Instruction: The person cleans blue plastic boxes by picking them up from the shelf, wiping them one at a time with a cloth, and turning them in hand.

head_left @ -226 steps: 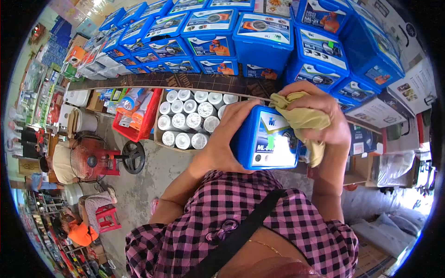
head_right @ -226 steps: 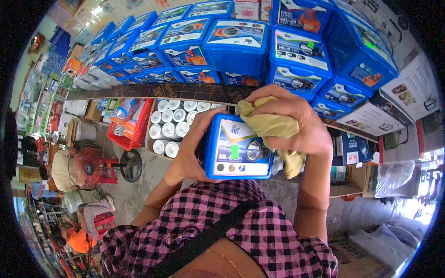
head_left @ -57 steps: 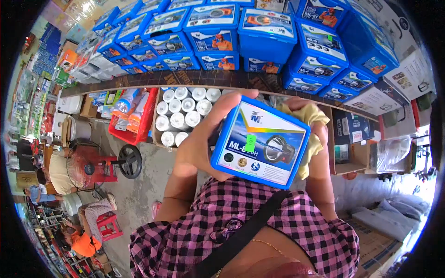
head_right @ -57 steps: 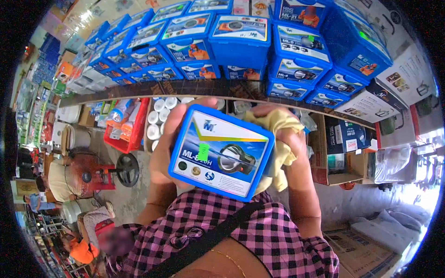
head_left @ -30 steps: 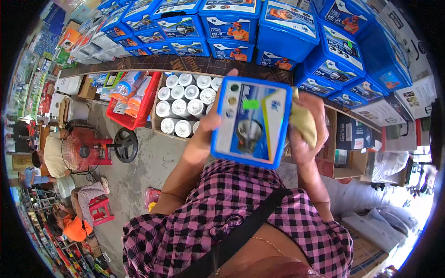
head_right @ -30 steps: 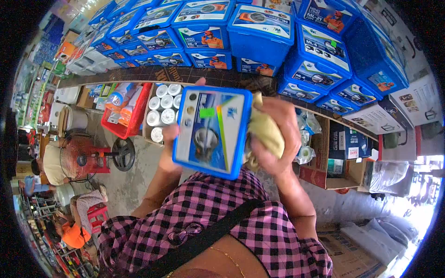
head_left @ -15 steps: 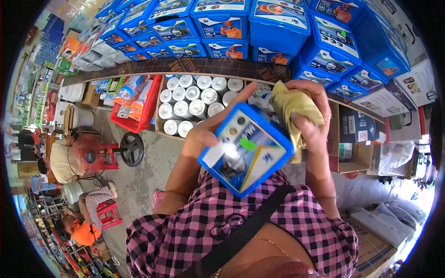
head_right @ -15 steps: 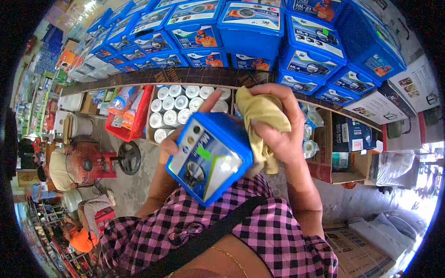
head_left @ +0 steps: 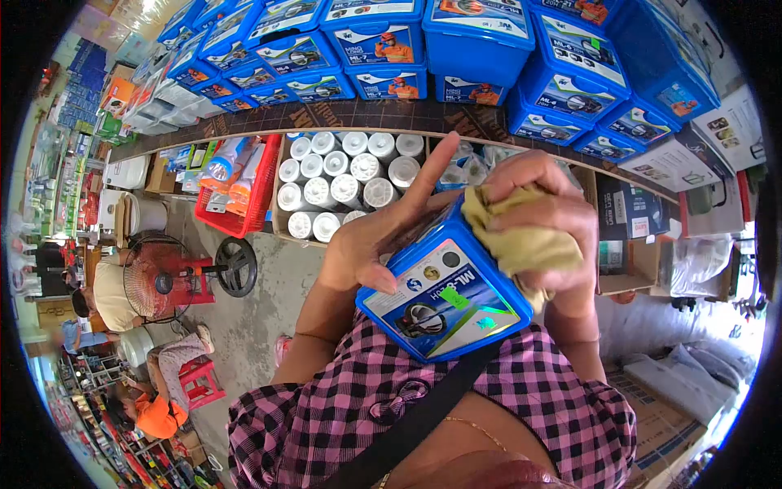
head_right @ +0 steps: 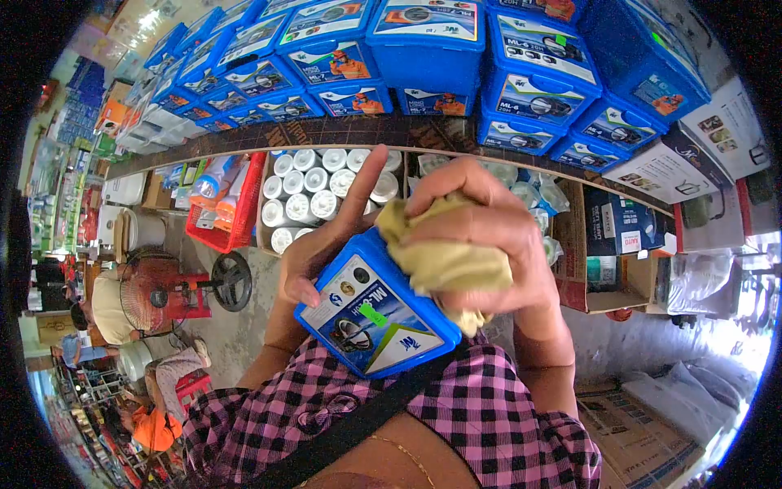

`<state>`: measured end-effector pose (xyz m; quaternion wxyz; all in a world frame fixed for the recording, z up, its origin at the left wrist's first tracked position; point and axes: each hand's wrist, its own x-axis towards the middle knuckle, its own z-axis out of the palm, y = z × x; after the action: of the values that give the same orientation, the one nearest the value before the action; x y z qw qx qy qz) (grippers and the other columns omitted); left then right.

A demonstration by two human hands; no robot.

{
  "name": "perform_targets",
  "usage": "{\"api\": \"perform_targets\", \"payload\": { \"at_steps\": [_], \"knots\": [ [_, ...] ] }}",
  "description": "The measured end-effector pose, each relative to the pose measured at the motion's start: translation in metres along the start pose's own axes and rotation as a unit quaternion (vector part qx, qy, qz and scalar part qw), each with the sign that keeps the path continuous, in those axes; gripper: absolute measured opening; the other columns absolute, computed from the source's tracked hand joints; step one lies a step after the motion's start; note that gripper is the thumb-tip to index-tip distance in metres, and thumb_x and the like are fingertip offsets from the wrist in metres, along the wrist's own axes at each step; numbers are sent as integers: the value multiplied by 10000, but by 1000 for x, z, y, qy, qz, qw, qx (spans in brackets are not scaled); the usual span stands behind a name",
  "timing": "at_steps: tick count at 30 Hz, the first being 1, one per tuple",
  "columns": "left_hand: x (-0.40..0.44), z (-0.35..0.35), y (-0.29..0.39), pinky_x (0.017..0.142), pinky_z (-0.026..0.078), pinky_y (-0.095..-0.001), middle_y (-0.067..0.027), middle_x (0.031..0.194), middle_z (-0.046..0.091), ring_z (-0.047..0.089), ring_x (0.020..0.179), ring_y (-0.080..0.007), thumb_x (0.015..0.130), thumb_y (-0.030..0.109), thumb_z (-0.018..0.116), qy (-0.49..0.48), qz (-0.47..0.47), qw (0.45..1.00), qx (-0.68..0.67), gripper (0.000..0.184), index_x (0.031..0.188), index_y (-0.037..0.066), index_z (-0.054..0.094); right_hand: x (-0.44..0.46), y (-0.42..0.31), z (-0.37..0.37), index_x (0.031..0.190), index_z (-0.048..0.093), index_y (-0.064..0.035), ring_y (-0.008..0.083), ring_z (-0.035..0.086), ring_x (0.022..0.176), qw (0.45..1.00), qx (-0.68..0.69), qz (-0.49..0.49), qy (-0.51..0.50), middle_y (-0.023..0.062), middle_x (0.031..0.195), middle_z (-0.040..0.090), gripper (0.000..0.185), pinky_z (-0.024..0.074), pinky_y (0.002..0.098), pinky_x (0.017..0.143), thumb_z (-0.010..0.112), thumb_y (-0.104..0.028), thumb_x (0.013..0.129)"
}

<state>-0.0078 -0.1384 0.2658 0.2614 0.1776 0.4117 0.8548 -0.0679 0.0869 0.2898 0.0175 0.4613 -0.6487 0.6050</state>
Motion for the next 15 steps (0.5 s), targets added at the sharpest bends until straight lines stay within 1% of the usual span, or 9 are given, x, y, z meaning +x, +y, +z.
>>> {"api": "perform_targets", "payload": {
  "at_steps": [1,3,5,7,9,11,13,14,15],
  "knots": [
    [-1,2,-1,1152,218,-373,-263,1532,277,352,1386,-317,487,566,896,-1,-3,1000,-2,1579,1555,70,-155,2,-6,0,987,727,-43,274,611,979,998,44,-48,-13,131,1056,622,462,476,374,863,792,-298,607],
    [0,4,-1,1155,211,-367,-262,1538,267,337,1399,-316,486,546,897,2,18,999,29,1577,1551,53,-156,11,-6,-3,980,730,-42,274,610,975,996,15,-77,-31,132,1069,618,467,476,369,861,796,-302,597],
    [4,3,-2,1162,202,-365,-259,1552,239,322,1410,-316,486,524,893,-26,32,998,55,1564,1553,48,-146,15,-2,-4,990,728,-41,271,604,986,999,34,-12,-39,126,1085,611,459,475,371,865,792,-292,611],
    [1,10,-4,1165,194,-364,-249,1571,196,305,1419,-315,490,517,889,36,34,998,41,1562,1550,51,-159,9,8,1,998,722,-38,264,598,1009,999,21,18,-33,118,1098,604,440,473,372,877,784,-269,628],
    [-4,7,-5,1167,196,-385,-248,1582,162,282,1435,-321,518,500,874,16,22,999,34,1533,1550,86,-181,-2,11,9,1000,716,-36,260,594,1026,998,27,60,17,114,1097,604,418,468,372,896,772,-243,641],
    [-11,8,-7,1168,195,-423,-259,1590,135,280,1440,-337,554,499,865,31,16,999,-11,1502,1551,137,-199,-19,14,12,995,710,-19,255,593,1035,996,19,87,25,118,1095,605,384,461,362,911,749,-201,659],
    [-13,2,-16,1156,234,-448,-275,1588,137,320,1423,-343,588,502,856,36,55,998,-16,1466,1553,169,-196,-38,21,16,992,701,-3,255,586,1050,974,91,197,71,129,1106,604,354,456,354,916,701,-204,700],
    [-15,-3,-19,1147,259,-448,-279,1587,140,344,1409,-345,594,507,854,39,76,996,-17,1462,1552,172,-198,-46,25,17,975,689,23,242,576,1073,971,110,197,77,136,1141,596,352,449,345,926,656,-228,732],
    [-17,-6,-22,1137,285,-448,-284,1586,143,368,1395,-347,601,511,853,42,98,994,-19,1457,1551,176,-201,-57,29,22,1085,647,24,218,565,1090,955,165,227,102,129,1187,582,425,444,342,940,627,-266,775]
  ]
}}
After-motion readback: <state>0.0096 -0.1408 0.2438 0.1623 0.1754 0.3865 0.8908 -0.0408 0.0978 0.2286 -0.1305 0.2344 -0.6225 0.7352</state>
